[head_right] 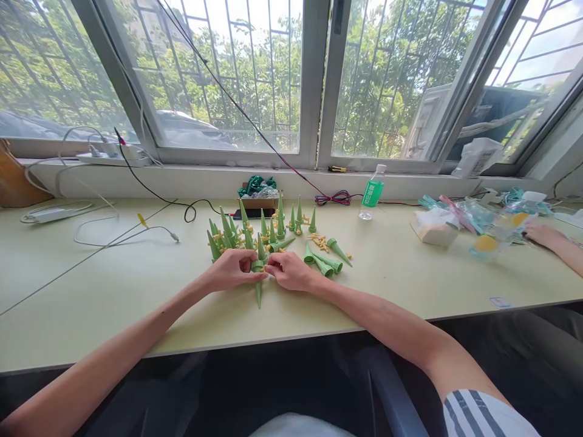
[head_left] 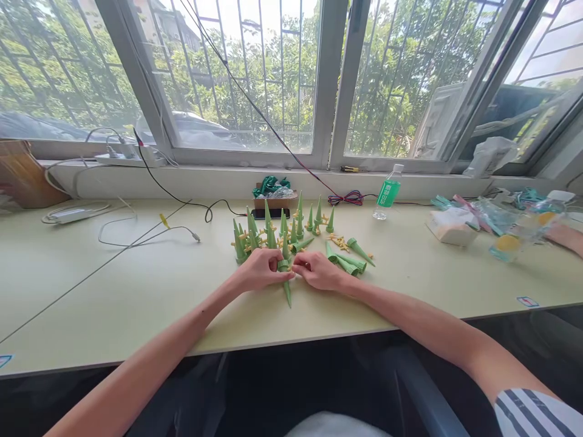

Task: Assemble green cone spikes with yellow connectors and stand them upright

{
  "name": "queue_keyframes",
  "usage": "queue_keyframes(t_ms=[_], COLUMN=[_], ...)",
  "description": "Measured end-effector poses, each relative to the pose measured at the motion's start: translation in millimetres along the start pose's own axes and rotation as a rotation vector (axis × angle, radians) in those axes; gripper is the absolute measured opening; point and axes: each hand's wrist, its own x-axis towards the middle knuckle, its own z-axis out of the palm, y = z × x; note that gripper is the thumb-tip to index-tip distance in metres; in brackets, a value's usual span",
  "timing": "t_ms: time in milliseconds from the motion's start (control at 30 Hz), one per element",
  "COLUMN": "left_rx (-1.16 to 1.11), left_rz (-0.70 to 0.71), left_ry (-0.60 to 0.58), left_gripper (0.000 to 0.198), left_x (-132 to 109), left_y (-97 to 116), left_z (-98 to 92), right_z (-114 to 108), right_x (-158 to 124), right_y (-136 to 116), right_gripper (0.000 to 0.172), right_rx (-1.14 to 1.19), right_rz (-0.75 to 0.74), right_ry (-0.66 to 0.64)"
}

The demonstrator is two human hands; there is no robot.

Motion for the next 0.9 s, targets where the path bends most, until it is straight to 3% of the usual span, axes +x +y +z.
queue_keyframes(t_ms=[367,900], left_rx=[0.032,0.076], left_rz=[0.014,0.042], left_ry=[-0.003,0.032], left_gripper=[0.042,0.039], left_x=[0.4,-0.8], left_y=[-0.8,1.6], left_z=[1.9,3.5], right_z=[0.0,0.0], right_x=[-1.0,-1.4], right_y=[-5.4,-4.9], right_gripper=[0.036,0.038], right_rx=[-0.090,-0.121], right_rz=[-0.010,0.007], right_ry=[-0.007,-0.001])
